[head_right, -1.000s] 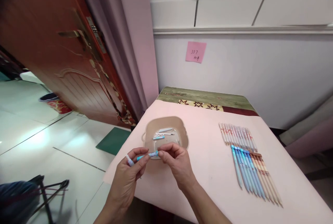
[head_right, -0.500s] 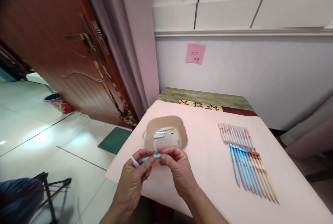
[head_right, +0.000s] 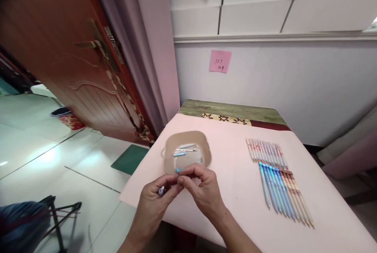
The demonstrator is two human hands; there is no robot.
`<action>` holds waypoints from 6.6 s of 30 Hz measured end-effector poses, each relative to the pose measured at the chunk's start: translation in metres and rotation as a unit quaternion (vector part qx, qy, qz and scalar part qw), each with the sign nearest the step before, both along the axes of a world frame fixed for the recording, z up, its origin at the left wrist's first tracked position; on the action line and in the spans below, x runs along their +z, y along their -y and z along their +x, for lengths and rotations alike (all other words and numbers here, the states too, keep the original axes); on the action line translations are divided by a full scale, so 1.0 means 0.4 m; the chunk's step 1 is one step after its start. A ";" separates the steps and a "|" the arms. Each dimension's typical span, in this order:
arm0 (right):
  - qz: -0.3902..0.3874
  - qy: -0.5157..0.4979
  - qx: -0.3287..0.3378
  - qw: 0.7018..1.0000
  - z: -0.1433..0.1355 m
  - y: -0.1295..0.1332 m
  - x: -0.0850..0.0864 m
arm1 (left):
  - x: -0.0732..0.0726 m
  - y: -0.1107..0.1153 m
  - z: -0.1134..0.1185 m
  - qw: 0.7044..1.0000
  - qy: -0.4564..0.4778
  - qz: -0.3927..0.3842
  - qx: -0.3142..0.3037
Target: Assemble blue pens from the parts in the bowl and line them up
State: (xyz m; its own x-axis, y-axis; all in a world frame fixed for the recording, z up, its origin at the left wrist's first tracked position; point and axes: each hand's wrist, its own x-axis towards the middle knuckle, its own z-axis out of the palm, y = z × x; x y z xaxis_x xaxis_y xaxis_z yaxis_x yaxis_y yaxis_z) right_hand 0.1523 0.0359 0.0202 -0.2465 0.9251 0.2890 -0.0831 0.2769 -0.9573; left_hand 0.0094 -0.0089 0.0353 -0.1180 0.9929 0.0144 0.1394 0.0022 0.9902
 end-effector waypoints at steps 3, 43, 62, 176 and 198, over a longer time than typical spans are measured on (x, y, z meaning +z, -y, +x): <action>0.062 0.032 -0.015 0.997 0.005 0.001 0.007 | -0.003 -0.002 -0.002 1.000 0.004 0.000 0.003; 0.114 0.680 0.121 0.714 -0.033 -0.332 -0.046 | -0.075 -0.060 -0.121 0.992 0.038 -0.026 0.118; 0.136 0.673 0.130 0.715 -0.055 -0.296 -0.023 | -0.049 -0.069 -0.099 0.989 0.073 -0.023 0.124; 0.016 0.101 0.089 0.991 -0.016 -0.067 0.055 | -0.032 -0.006 -0.028 0.998 0.035 -0.020 0.045; 0.063 0.255 -0.121 0.957 0.111 -0.212 0.035 | -0.033 -0.020 -0.050 0.994 0.054 -0.024 0.092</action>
State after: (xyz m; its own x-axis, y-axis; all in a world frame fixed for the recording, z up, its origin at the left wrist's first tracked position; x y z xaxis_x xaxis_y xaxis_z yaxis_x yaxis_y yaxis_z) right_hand 0.1969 0.1209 0.0344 -0.1676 0.9386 0.3016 0.4679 0.3451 -0.8137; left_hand -0.0108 -0.0009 0.0223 -0.2951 0.9538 -0.0558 0.0243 0.0659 0.9975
